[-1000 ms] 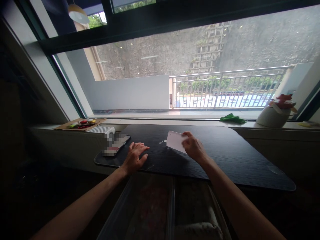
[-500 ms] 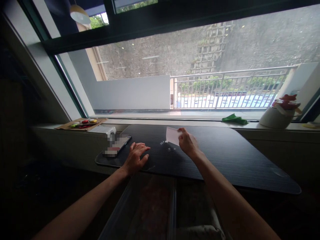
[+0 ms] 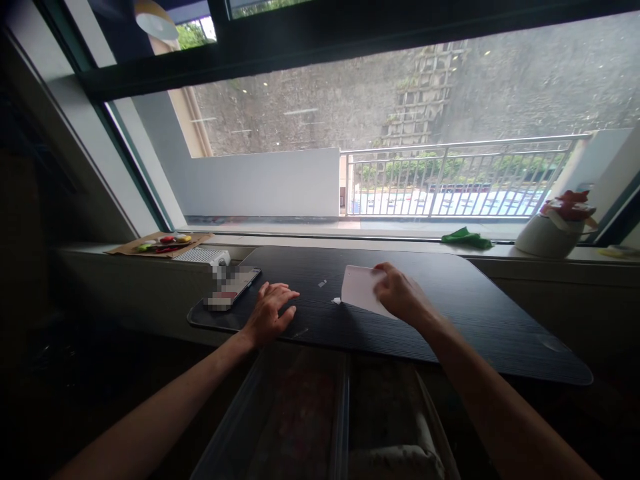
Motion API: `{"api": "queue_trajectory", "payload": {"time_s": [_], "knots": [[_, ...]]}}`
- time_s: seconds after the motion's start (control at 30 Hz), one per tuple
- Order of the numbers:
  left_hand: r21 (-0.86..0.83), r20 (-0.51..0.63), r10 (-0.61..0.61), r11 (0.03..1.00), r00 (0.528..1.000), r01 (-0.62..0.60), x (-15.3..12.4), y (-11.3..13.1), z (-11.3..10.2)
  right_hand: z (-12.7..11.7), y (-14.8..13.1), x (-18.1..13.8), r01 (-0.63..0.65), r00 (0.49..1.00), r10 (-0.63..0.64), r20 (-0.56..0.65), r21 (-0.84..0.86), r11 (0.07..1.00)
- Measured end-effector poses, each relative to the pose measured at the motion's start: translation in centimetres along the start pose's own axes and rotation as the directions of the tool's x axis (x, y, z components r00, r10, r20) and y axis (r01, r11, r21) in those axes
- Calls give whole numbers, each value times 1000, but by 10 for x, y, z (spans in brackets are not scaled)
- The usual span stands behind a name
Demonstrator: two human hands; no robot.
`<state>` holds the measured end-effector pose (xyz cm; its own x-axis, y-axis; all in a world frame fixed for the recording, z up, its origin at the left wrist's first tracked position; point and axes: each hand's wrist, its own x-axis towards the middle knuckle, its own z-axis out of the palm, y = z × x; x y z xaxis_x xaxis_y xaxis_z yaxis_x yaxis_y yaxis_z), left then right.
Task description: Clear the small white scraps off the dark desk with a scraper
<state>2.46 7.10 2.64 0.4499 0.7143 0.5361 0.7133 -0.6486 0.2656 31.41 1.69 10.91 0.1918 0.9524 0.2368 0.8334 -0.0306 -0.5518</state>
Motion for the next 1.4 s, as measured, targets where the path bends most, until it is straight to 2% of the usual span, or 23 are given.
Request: {"api": "queue_trajectory", "payload": {"time_s": [0.13, 0.3, 0.43, 0.6, 0.73, 0.83, 0.97, 1.1, 1.4], "knots": [[3, 2, -2, 1000, 1000, 2, 0, 0, 0, 0, 2, -11, 4, 998, -6, 60, 39, 999], [7, 11, 0, 1000, 1000, 0, 0, 0, -1, 0, -1, -14, 11, 999, -12, 32, 57, 998], [13, 11, 6, 1000, 1000, -6, 0, 0, -1, 5, -1, -15, 33, 996, -41, 79, 107, 994], [26, 12, 20, 999, 1000, -21, 0, 0, -3, -6, 6, -22, 42, 994, -55, 99, 130, 991], [41, 39, 59, 997, 998, -60, 4, 11, -7, -9, 6, -19, 19, 999, -24, 49, 102, 995], [38, 81, 94, 995, 992, -97, 10, 26, -8, -3, 2, -14, 28, 998, -35, 61, 112, 993], [12, 171, 133, 991, 976, -137, 17, 44, 1, 4, -1, -14, 37, 996, -45, 83, 98, 994], [2, 224, 122, 992, 967, -126, 21, 49, 14, 1, 3, -19, 34, 994, -41, 96, 74, 997], [14, 182, 84, 996, 980, -88, 16, 49, 22, -14, 22, -28, 1, 999, -2, 52, 24, 1000]]}}
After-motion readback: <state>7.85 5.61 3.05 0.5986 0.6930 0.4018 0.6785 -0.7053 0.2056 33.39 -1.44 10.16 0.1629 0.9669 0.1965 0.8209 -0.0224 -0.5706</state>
